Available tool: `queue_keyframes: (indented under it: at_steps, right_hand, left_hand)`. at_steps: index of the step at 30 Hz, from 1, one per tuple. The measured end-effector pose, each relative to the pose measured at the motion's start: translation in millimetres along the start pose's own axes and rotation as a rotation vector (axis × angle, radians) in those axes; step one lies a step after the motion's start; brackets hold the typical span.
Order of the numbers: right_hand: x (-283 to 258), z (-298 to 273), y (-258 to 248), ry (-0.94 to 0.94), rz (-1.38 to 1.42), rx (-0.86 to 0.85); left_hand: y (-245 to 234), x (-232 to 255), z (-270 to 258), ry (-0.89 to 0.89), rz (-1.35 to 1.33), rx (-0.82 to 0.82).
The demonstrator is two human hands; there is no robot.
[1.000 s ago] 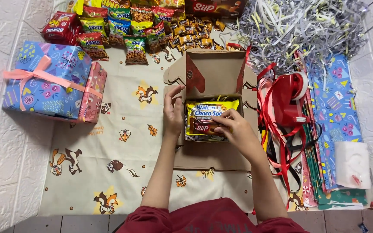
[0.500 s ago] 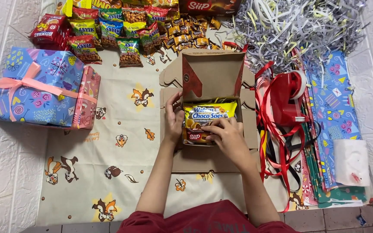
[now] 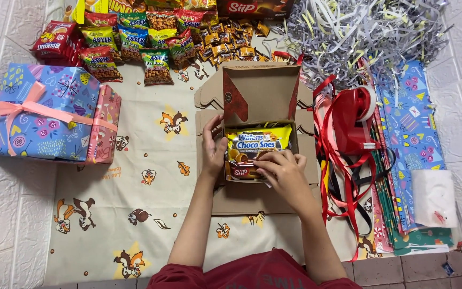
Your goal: Packing various snack packets into a small cardboard gift box and closing it.
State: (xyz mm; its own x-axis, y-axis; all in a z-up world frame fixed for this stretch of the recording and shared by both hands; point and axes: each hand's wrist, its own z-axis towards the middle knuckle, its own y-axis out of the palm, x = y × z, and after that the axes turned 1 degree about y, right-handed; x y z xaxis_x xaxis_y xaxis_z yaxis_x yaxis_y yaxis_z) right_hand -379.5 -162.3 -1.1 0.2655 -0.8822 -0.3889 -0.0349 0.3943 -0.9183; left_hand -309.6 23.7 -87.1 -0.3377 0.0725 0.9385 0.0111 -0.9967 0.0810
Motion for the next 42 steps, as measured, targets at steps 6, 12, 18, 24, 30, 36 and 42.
queue_keyframes:
  at_steps: [6, 12, 18, 24, 30, 36, 42]
  right_hand:
    - [19.4, 0.6, -16.6, 0.152, 0.359, 0.309]
    - [50.2, 16.7, 2.2, 0.321, 0.882, 0.468]
    - [49.0, 43.5, 13.0, 0.351, 1.206, 0.351]
    - [39.3, 50.4, 14.0, 0.473, 1.153, 0.306]
    - [57.0, 38.4, 47.5, 0.487, 1.250, 0.287]
    - [49.8, 36.3, 44.2, 0.474, 1.181, 0.266]
    - [60.0, 35.4, 57.3, 0.436, 1.211, 0.251]
  left_hand:
    - [0.7, 4.4, -1.2, -0.021, -0.007, 0.004]
    - [5.6, 12.7, 2.7, -0.127, 0.022, -0.009]
    - [-1.4, -3.5, 2.5, -0.269, 0.028, 0.003]
    - [2.5, -4.8, 13.5, -0.490, 0.001, 0.116]
    - [8.2, -58.4, -2.4, -0.482, -0.091, 0.052]
    - [2.5, -83.9, -10.2, -0.472, -0.187, 0.020]
    - [-2.9, -109.6, -17.7, -0.453, -0.200, 0.005]
